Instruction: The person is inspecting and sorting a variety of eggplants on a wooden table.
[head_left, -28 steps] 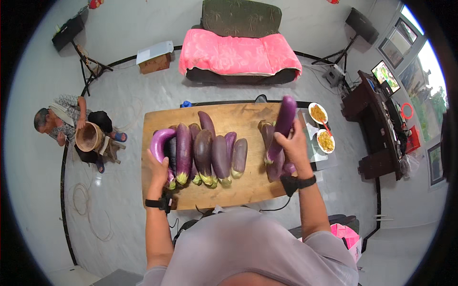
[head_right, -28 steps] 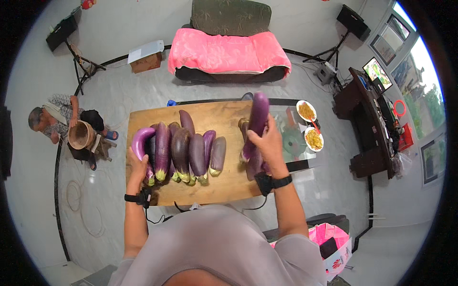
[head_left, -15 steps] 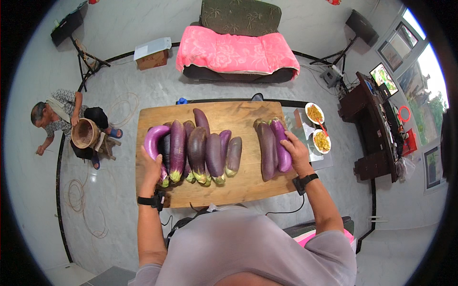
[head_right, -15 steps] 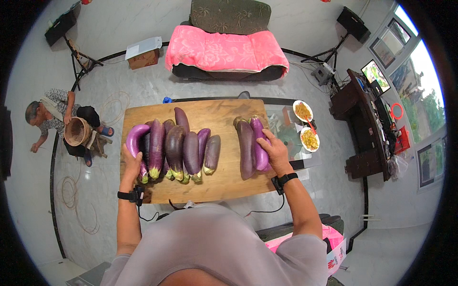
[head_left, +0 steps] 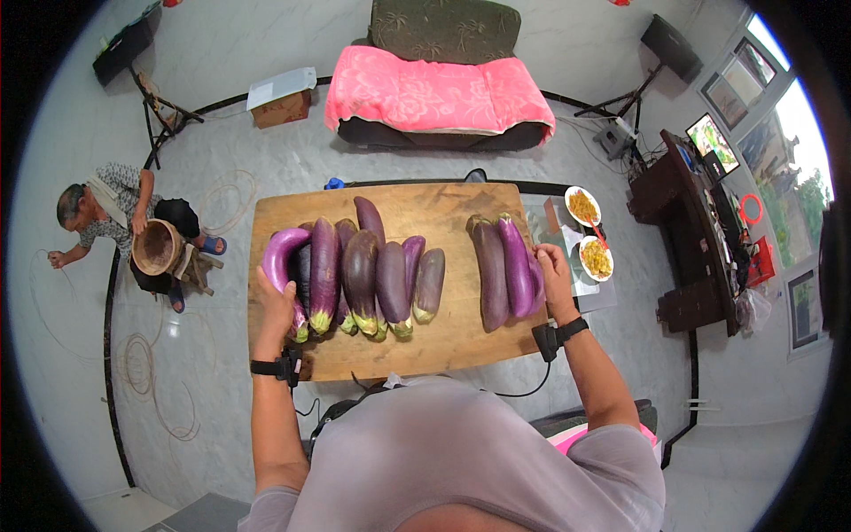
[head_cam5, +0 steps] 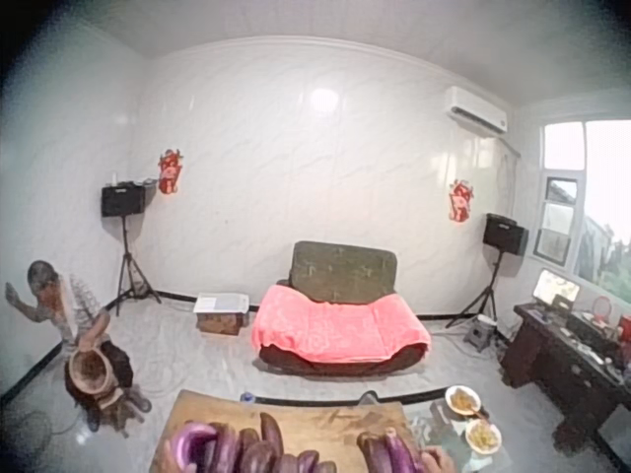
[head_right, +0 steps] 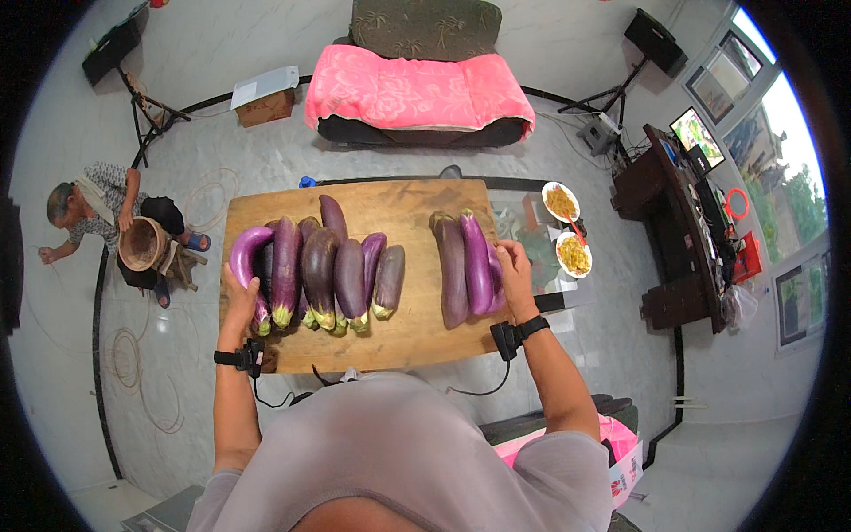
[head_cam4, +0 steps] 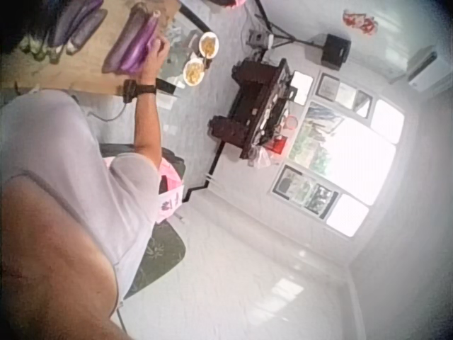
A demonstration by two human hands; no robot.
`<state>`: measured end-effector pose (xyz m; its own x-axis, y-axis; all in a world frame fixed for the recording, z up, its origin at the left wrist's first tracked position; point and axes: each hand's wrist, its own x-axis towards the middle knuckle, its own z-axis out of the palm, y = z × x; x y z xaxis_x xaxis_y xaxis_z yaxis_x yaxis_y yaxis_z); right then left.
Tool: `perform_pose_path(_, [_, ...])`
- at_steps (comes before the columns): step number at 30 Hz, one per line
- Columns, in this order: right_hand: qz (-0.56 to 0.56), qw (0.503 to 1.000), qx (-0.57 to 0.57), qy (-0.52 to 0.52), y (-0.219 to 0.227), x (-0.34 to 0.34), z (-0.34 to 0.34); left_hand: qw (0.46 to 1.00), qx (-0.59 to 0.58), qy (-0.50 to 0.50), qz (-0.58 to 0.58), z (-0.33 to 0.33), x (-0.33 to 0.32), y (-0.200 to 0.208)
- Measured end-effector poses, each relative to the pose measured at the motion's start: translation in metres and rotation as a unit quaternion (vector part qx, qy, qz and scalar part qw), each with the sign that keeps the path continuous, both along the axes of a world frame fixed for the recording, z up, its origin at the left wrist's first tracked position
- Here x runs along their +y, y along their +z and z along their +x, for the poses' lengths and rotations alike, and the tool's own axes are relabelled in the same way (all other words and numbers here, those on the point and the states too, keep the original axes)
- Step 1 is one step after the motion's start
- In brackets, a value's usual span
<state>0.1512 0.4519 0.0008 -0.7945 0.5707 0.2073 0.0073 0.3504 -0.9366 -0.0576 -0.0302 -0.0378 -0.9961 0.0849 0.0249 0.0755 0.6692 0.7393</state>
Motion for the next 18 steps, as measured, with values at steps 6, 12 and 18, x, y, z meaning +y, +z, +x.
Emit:
perform_pose_path(6, [-0.036,0.998,-0.019,-0.049,-0.012,0.028,0.010,0.999,-0.025,-0.022,0.034,0.002,0.010,0.015])
perform_pose_path(12, [0.221,0.972,-0.051,0.061,0.060,-0.090,-0.007,0.998,-0.063,-0.006,0.016,0.003,0.000,0.019])
perform_pose_path(18, [0.461,0.870,-0.053,0.167,-0.002,-0.136,-0.042,0.999,-0.046,-0.010,-0.009,-0.001,0.010,0.016])
